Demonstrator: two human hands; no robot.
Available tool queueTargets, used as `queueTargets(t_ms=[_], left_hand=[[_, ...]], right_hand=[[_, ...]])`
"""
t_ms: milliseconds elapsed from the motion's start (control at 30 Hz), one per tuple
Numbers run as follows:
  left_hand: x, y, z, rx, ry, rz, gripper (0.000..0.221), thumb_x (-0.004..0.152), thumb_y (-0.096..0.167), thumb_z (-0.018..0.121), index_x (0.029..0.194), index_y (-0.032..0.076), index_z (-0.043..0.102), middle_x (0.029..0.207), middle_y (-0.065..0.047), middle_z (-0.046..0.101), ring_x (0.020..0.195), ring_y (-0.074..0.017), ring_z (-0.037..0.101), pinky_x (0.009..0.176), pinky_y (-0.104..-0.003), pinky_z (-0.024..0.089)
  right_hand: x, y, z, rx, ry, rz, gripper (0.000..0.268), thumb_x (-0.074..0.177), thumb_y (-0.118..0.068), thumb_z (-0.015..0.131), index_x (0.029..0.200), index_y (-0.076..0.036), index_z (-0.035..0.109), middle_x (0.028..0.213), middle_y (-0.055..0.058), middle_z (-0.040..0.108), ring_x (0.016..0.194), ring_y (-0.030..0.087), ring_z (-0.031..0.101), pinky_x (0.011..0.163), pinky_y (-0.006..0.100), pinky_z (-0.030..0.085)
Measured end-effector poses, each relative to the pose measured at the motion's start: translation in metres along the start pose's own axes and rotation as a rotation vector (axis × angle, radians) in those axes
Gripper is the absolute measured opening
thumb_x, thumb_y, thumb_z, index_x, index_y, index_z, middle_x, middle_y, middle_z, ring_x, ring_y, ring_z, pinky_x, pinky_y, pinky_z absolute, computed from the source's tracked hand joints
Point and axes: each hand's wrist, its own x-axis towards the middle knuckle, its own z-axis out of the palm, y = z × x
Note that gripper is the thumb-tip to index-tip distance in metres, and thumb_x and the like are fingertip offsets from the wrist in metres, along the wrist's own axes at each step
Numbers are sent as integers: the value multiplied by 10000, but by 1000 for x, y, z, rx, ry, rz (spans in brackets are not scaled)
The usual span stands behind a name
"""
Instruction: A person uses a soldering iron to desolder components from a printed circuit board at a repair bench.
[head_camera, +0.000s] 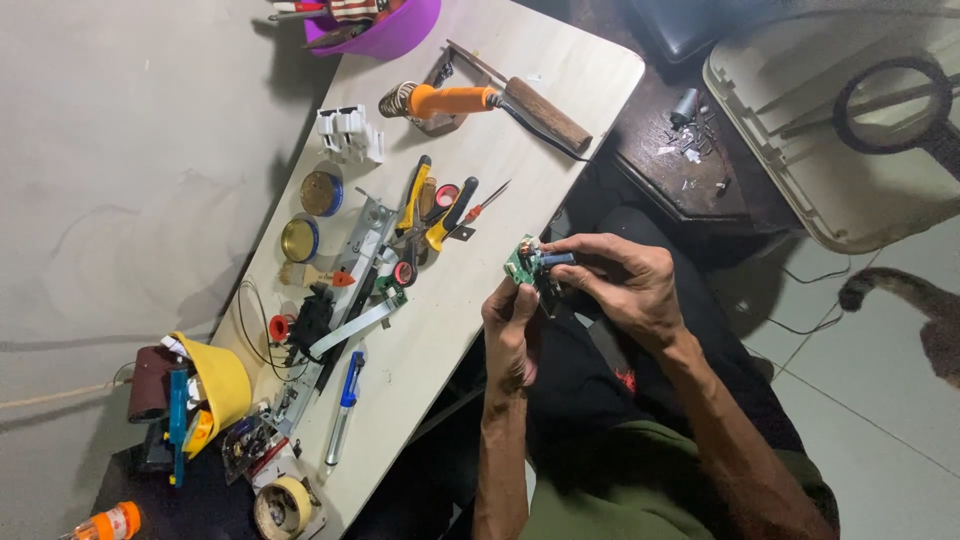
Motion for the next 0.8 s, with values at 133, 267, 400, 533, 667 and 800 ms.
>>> queueTargets(t_ms=[133, 267, 400, 533, 667, 800], left_hand=[[1, 10, 5, 53, -31, 18, 326, 978, 196, 661, 1202, -39, 697, 894, -105, 685, 854, -113, 548, 764, -294, 484], [-2, 20, 11, 97, -37, 28, 337, 981, 213, 666, 1204, -38, 697, 899, -109, 688, 862, -114, 565, 781, -285, 471], [0, 22, 3, 116, -60, 6, 383, 1003, 256, 632, 1257, -25, 692, 971, -115, 729, 914, -118, 580, 803, -301, 499], [-1, 25, 0, 87, -81, -48, 374, 1003, 248, 639, 1249, -28, 696, 922, -102, 716, 865, -106, 573, 777, -279, 488], [0, 29, 1, 102, -88, -38, 337, 979, 217, 668, 1214, -21, 707, 942, -101, 711, 917, -111, 563, 789, -279, 481], [1, 11, -18, 186, -108, -13, 347, 961, 203, 703, 1218, -30, 713, 997, -112, 726, 963, -130, 562, 814, -301, 496]], right_hand=[[2, -1, -3, 17, -8, 44, 235, 829, -6, 830, 1057, -41, 790, 913, 172, 795, 912, 189, 729, 715, 320, 624], [0, 2, -6, 37, 1, 74, 231, 830, 16, 819, 1055, -23, 785, 920, 179, 791, 876, 177, 736, 712, 321, 637], [2, 0, -5, 21, -55, 10, 236, 820, 13, 825, 1051, -21, 788, 922, 200, 793, 915, 244, 745, 698, 357, 634], [6, -2, -11, -41, -156, -151, 219, 818, -15, 834, 1032, -31, 794, 922, 173, 801, 919, 268, 777, 718, 354, 625], [12, -11, -18, -134, -216, -296, 195, 844, -33, 820, 1036, -33, 785, 957, 154, 802, 917, 271, 786, 758, 359, 612], [12, -6, -29, -329, -227, -438, 217, 855, -77, 834, 1060, -31, 776, 971, 142, 776, 878, 281, 776, 762, 371, 600]])
